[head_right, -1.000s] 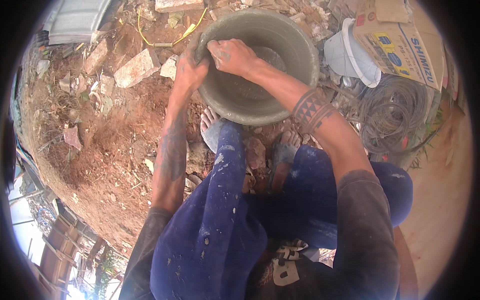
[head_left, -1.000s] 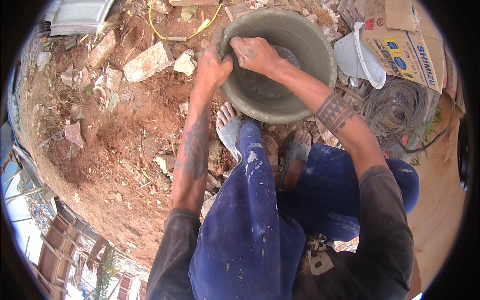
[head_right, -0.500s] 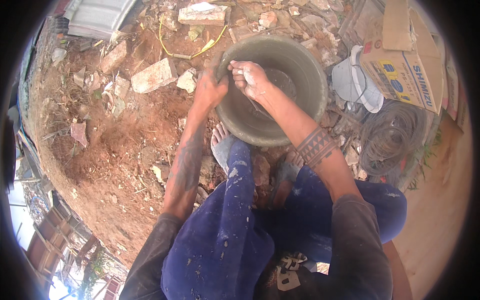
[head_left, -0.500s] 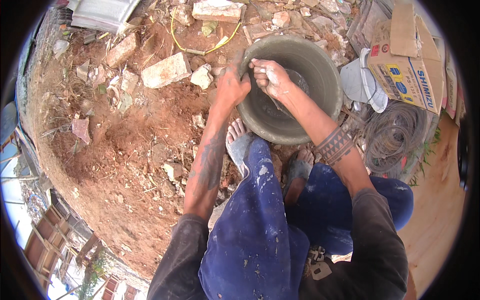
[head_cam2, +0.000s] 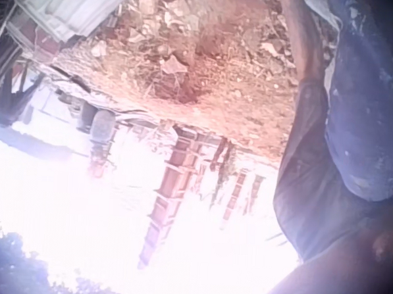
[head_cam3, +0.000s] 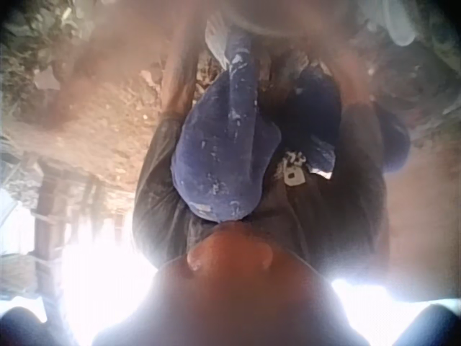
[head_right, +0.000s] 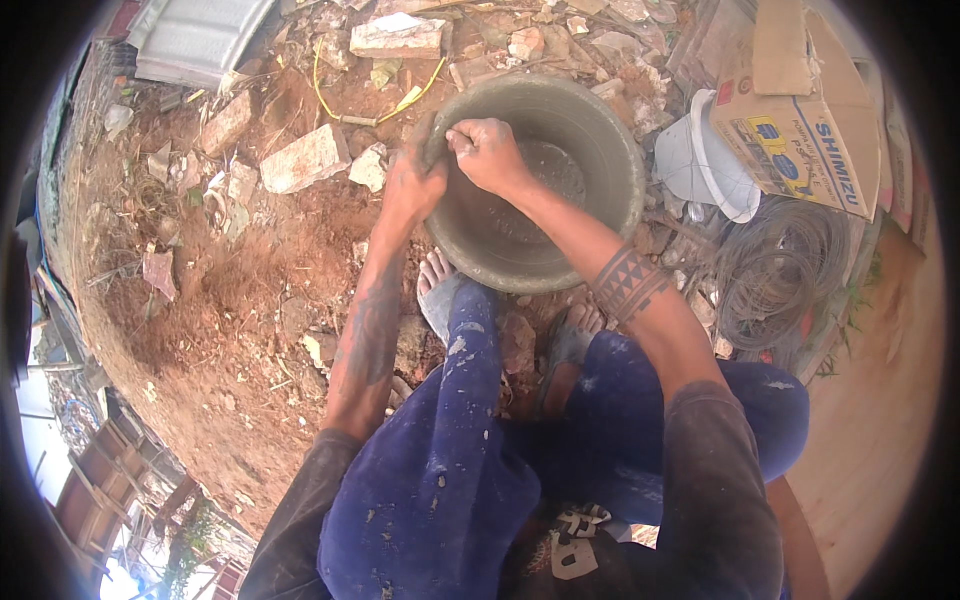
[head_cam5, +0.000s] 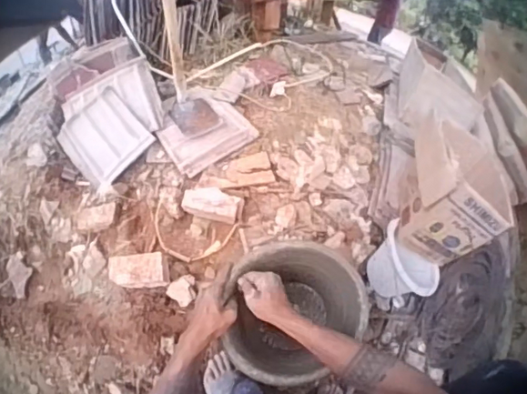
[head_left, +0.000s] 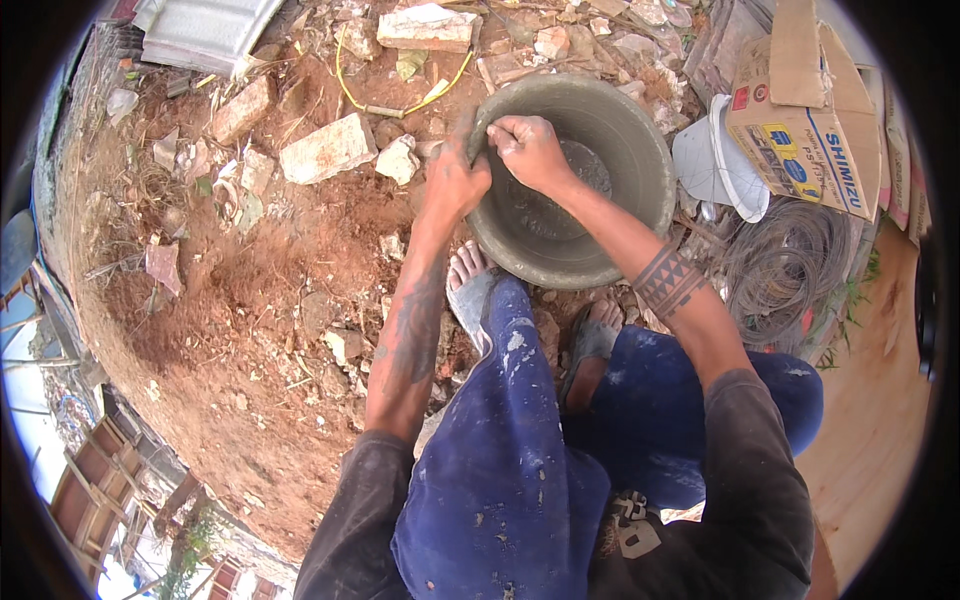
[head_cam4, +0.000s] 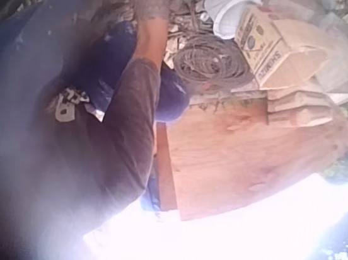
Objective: The person sits on the ground and cleans the inside of a bucket using a small stone and a yellow cable. They rub the stone against the bucket's interior and then use the cable to scrub the surface.
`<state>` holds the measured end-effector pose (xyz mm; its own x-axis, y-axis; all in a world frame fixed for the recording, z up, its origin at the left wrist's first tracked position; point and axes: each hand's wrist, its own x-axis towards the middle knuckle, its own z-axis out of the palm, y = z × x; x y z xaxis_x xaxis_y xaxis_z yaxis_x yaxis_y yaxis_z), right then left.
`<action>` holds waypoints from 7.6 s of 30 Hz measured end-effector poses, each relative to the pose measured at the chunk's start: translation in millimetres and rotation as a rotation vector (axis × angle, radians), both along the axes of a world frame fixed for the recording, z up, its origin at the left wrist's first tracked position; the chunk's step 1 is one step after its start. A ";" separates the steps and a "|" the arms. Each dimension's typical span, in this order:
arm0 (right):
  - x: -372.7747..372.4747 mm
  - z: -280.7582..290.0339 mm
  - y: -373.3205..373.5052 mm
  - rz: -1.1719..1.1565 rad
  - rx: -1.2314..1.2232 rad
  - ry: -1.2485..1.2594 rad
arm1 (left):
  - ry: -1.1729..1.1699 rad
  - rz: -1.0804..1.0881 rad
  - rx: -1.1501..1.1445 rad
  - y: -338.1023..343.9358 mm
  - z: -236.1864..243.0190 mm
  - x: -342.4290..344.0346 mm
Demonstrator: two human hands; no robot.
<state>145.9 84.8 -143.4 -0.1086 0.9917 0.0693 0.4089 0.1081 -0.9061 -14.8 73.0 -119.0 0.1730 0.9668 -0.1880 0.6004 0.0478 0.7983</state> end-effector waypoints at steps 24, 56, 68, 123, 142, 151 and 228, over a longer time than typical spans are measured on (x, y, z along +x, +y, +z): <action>-1.2 -6.2 4.4 -0.102 -0.519 0.279 | -0.008 0.035 -0.045 -1.2 15.7 9.0; 269.4 206.2 -88.4 0.342 -0.808 -0.672 | -0.335 0.298 -0.328 6.8 39.6 18.9; -176.0 -70.7 173.6 0.416 -0.349 -0.698 | -0.193 0.315 -0.084 -7.0 17.0 38.8; 33.8 230.3 114.9 0.881 -0.316 -1.245 | -0.924 0.300 -0.471 -37.5 13.3 6.7; -39.7 164.8 173.4 1.214 -0.078 -1.112 | -0.772 0.203 -0.419 -31.6 12.4 12.9; -45.0 167.2 169.9 1.211 0.005 -1.096 | -0.280 0.128 -0.234 -17.6 30.3 34.3; 126.0 210.0 -53.2 0.165 -0.327 -0.121 | -0.609 0.468 -0.289 -39.4 26.9 51.0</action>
